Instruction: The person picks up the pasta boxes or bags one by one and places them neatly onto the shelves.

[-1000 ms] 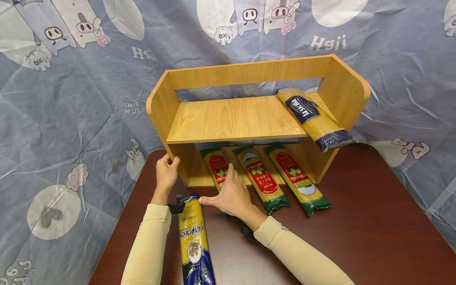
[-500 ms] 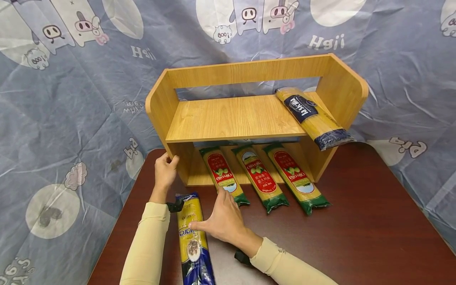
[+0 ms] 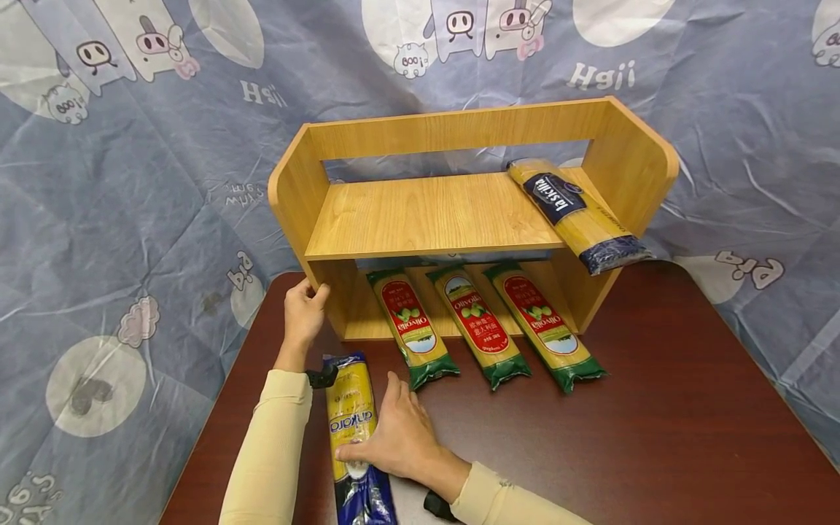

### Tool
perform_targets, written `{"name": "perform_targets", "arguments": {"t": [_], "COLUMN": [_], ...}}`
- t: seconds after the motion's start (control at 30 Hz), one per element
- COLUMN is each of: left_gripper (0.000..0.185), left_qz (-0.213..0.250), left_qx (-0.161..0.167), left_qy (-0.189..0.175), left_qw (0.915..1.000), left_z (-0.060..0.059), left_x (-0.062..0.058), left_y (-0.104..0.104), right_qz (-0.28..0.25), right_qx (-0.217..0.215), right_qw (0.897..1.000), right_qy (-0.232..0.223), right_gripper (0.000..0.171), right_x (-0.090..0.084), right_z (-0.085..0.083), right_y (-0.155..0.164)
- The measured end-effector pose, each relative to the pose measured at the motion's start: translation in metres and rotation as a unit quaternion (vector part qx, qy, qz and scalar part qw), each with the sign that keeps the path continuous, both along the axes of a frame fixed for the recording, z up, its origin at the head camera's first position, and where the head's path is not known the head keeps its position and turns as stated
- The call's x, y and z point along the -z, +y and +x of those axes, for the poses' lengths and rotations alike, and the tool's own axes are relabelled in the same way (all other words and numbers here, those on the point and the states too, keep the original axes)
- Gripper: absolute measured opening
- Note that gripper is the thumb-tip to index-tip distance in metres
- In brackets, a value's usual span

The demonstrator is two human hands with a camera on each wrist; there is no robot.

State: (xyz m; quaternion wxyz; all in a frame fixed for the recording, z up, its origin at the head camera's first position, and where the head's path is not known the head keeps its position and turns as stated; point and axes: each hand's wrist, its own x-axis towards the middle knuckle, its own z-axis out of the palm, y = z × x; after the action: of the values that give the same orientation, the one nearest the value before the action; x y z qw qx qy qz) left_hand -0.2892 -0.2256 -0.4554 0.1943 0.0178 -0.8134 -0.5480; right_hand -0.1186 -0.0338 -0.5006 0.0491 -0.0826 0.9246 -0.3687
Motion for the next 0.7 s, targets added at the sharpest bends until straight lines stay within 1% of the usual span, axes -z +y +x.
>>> {"name": "perform_targets", "arguments": {"t": [0.1,0.27,0.5,0.7], "left_gripper": [0.024,0.024,0.026,0.027], "left_qz": [0.002,0.001,0.005,0.007], "left_qx": [0.000,0.000,0.002,0.002], "left_qy": [0.001,0.000,0.004,0.002], "left_qw": [1.0000,1.0000,1.0000,1.0000], "left_z": [-0.001,-0.001,-0.002,-0.002], "left_x": [0.000,0.000,0.000,0.000], "left_y": [0.000,0.001,0.000,0.000], "right_qz": [0.016,0.047,0.087,0.099], "right_qx": [-0.011,-0.026,-0.032,-0.026], "right_qw": [1.000,0.999,0.996,0.995], "right_qy": [-0.003,-0.001,0.009,0.019], "right_gripper": [0.147,0.146,0.148,0.150], "right_x": [0.006,0.014,0.025,0.030], "right_z": [0.003,0.007,0.009,0.014], "right_y": [-0.004,-0.011,-0.017,-0.022]}}
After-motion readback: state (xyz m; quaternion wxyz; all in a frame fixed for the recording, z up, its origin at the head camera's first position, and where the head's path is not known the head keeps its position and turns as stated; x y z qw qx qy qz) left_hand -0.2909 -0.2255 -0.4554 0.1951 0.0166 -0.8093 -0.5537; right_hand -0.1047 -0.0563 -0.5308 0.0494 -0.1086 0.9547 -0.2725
